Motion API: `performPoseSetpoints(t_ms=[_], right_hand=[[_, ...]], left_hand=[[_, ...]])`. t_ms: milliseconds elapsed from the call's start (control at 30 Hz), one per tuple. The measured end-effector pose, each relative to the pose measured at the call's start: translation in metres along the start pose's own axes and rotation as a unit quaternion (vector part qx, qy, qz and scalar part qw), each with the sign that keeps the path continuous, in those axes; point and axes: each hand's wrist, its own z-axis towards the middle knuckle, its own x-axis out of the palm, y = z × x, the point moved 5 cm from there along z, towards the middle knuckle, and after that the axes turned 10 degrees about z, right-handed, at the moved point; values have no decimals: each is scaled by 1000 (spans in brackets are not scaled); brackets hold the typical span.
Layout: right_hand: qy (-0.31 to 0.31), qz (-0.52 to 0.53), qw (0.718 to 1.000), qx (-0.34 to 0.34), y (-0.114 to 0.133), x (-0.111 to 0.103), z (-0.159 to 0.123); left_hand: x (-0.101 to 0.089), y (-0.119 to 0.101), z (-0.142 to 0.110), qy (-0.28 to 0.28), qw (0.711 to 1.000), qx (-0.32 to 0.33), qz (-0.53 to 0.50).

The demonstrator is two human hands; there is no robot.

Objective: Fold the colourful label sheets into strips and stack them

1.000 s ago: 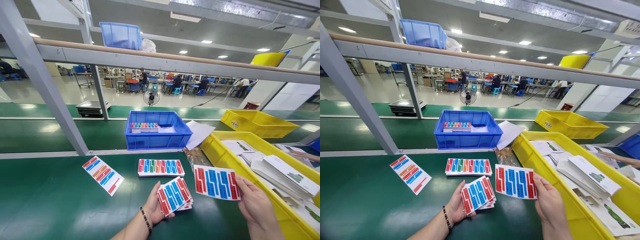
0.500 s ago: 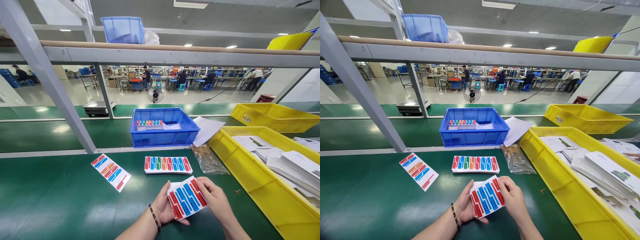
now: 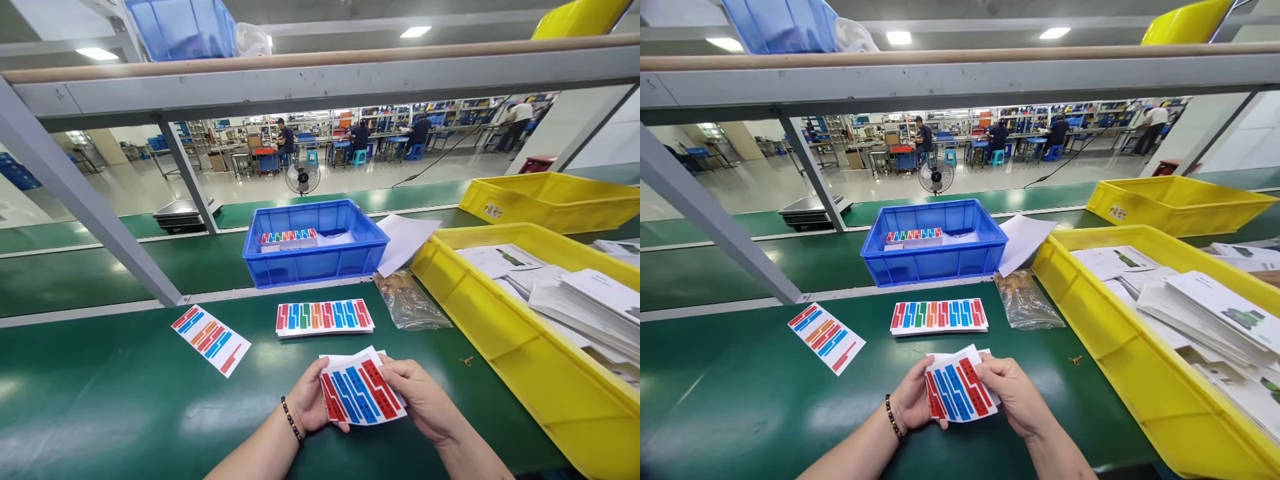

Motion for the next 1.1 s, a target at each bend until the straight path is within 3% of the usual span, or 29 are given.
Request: performPoseSetpoints(t_ms=[200, 467, 633, 733, 833, 900, 933, 1000, 1100], right_hand=[[14, 7, 1000, 23, -5, -3, 5], [41, -112, 993, 5, 7, -9, 19], [-78, -285, 949, -112, 26, -28, 24], [-182, -307, 923, -146, 44, -55, 21], [-354, -194, 888, -222, 74, -92, 9], [-402, -57, 880, -246, 83, -107, 5], [-394, -14, 889, -233, 82, -108, 8], [-325, 2, 933, -151, 68, -96, 19], [-196, -68, 978, -8, 20, -64, 32]], left_hand=[[-6, 2, -1, -32, 999, 1, -1], [-4, -8, -5, -53, 998, 20, -14], [-8, -9, -6, -75, 996, 33, -28], [-10, -10, -7, -91, 994, 37, -38], [-8, -14, -6, -95, 993, 47, -58], [-5, -18, -5, -92, 991, 60, -73], [-4, -19, -5, -91, 990, 66, -80], [-4, -19, -5, -95, 989, 77, -86], [-3, -20, -4, -92, 988, 103, -70]])
